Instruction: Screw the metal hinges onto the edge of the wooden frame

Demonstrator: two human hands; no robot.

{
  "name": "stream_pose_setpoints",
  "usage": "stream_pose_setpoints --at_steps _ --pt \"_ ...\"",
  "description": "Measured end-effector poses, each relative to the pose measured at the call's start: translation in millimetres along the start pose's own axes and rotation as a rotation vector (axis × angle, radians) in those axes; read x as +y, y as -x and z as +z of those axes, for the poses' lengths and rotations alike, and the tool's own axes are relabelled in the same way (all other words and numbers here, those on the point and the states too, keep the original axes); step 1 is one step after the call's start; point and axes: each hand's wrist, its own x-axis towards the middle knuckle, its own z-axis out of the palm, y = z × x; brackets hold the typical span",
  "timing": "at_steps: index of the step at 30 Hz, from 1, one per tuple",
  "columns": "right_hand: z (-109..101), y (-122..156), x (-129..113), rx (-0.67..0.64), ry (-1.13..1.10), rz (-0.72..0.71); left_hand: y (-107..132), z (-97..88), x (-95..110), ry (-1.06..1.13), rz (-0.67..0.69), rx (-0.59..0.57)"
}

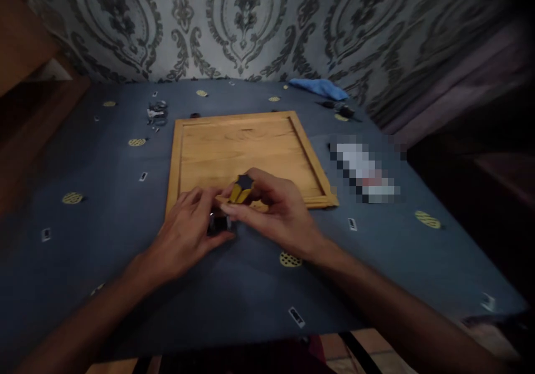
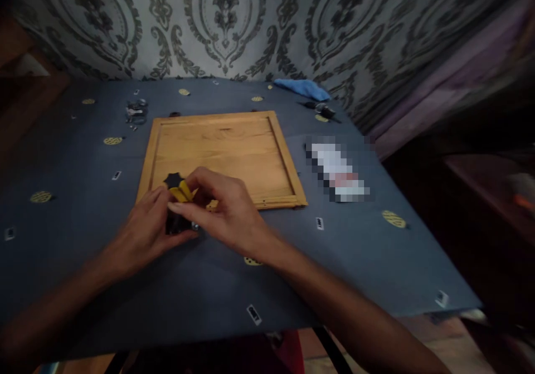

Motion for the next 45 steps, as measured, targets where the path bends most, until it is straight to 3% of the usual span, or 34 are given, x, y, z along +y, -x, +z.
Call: stream_pose_setpoints --at_steps 8,12,17,26,30,38,45 --pt "-6.3 -1.8 -6.5 -0.097 0.025 0.018 3.0 9.7 -11.6 -0.036 0.006 0.081" --pt "-10.4 0.2 -8.0 -0.108 -0.014 0.025 3.4 10.1 -11.3 -0.02 -0.041 0.02" --pt "-6.5 -0.9 -2.7 -0.061 -0.087 0.007 5.4 10.4 -11.0 -0.035 -0.018 0.051" --pt "-8.2 -3.4 -6.7 -0.121 -0.03 0.066 -0.2 6.7 -5.6 -0.028 0.005 0.036" --pt "-7.4 -0.9 0.9 -0.035 -0.043 0.027 -3.3 3.0 -1.6 -0.009 -0.039 -0.015" --pt "-6.1 5.1 0.7 0.265 -0.023 -0.013 -3.3 -1.4 2.2 -0.004 -0.08 -0.044" --pt "-7.7 8.0 6.6 0.242 -0.061 0.045 -2.4 -0.3 2.0 0.011 -0.087 -0.039"
